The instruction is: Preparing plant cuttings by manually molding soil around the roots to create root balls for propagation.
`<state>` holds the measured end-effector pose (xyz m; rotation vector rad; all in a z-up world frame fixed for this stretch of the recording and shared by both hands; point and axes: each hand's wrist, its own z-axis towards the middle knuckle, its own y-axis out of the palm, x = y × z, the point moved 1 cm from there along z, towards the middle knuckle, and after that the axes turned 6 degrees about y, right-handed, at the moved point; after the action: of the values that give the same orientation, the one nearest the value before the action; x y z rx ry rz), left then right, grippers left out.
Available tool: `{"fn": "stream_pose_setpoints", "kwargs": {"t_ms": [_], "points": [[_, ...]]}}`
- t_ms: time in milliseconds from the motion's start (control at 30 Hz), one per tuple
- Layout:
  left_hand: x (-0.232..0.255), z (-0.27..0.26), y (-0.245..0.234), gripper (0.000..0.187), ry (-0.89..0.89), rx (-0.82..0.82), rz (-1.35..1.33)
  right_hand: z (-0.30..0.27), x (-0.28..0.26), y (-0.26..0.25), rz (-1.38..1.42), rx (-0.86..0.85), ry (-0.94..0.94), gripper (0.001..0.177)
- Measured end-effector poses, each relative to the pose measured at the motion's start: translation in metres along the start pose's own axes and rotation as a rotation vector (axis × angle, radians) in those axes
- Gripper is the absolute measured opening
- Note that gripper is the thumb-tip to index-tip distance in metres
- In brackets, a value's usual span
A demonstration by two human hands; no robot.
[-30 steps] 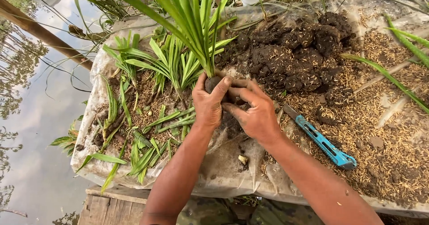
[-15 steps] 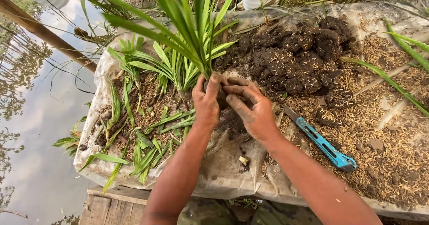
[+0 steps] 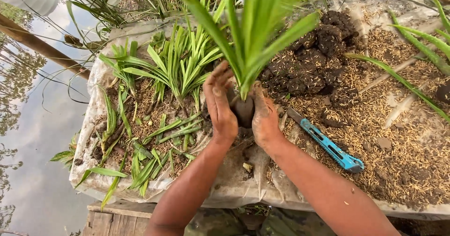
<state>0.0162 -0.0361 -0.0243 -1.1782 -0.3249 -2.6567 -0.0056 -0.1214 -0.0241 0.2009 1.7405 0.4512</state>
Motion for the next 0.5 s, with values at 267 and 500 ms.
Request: {"fn": "stream_pose_setpoints", "kwargs": {"t_ms": [267, 500], "points": [[-0.047, -0.033, -0.018, 0.051, -0.093, -0.045, 0.113, 0.025, 0.027, -0.020, -0.239, 0.018, -0.266, 0.070], [-0.012, -0.018, -0.009, 0.058, -0.184, -0.031, -0.084, 0.023, 0.023, -0.006, -0.093, 0.006, -0.212, 0.072]]}}
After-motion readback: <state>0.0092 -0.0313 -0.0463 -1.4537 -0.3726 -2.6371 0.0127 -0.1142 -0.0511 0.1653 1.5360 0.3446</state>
